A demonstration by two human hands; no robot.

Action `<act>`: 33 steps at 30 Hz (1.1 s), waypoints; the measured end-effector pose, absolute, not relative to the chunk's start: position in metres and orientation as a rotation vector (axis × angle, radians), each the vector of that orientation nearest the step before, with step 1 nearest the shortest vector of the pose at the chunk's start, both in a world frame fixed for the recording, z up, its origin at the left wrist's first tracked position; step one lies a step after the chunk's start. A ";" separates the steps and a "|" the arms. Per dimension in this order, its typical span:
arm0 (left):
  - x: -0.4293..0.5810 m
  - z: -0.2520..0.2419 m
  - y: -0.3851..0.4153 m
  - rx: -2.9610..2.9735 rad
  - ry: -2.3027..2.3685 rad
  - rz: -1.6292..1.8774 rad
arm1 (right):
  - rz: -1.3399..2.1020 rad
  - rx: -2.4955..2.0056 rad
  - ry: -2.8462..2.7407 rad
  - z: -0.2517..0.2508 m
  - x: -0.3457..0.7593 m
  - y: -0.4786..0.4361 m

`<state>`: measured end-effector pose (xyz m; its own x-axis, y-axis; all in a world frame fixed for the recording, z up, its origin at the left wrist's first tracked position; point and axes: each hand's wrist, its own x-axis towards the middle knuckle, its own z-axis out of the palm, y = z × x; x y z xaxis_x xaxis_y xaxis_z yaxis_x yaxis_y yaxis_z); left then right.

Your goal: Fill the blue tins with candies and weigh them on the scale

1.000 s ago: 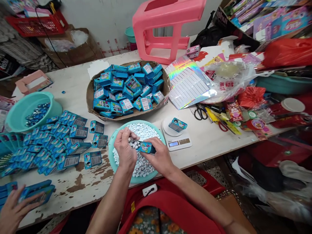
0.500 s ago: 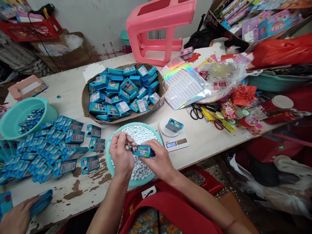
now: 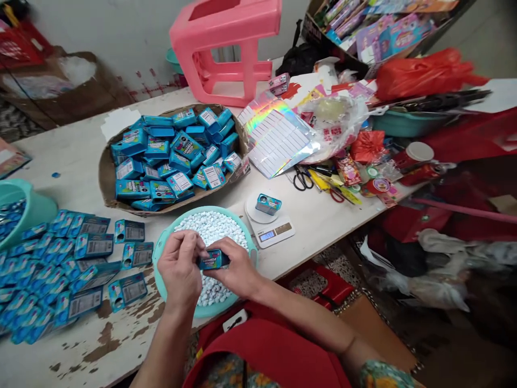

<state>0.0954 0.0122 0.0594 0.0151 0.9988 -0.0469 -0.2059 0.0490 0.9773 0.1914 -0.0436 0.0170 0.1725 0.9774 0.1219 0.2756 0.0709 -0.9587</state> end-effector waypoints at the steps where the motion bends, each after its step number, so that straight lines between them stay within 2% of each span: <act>1: 0.095 0.059 0.015 1.058 1.086 1.260 | 0.885 -1.411 -1.266 0.015 0.195 -0.046; 4: 0.095 0.051 0.031 1.162 1.134 1.311 | 0.942 -1.400 -1.132 0.016 0.213 -0.062; 6: 0.101 0.038 0.047 1.303 1.207 1.225 | 0.983 -1.423 -1.035 0.018 0.231 -0.082; 10: 0.147 0.000 0.076 1.855 1.198 0.722 | 1.010 -1.546 -0.880 0.016 0.272 -0.129; 14: 0.226 -0.030 0.083 2.420 0.845 0.305 | 0.939 -1.681 -0.741 0.004 0.302 -0.164; 17: 0.267 -0.034 0.079 2.594 0.686 -0.004 | 0.879 -1.749 -0.667 -0.003 0.312 -0.175; 19: 0.265 -0.030 0.078 2.609 0.756 -0.070 | 0.868 -1.766 -0.629 -0.006 0.314 -0.176; 21: 0.236 -0.020 0.078 2.587 0.912 0.069 | 0.866 -1.780 -0.604 -0.010 0.314 -0.174; 24: 0.150 0.008 0.073 2.500 1.233 0.477 | 0.874 -1.783 -0.626 -0.018 0.312 -0.165; 27: 0.049 0.030 0.068 2.353 1.806 0.764 | 0.884 -1.717 -0.678 -0.021 0.307 -0.151; 30: -0.025 0.020 0.083 2.078 2.364 0.657 | 0.872 -1.647 -0.717 -0.022 0.303 -0.136; 33: -0.053 -0.011 0.108 1.834 2.486 0.319 | 0.855 -1.594 -0.743 -0.022 0.301 -0.125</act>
<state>-0.0526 0.1082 -0.0113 -0.3024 0.9487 0.0923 0.9413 0.2819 0.1856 0.3009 -0.1247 -0.0223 0.5388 0.8310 -0.1381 0.0205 -0.1768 -0.9840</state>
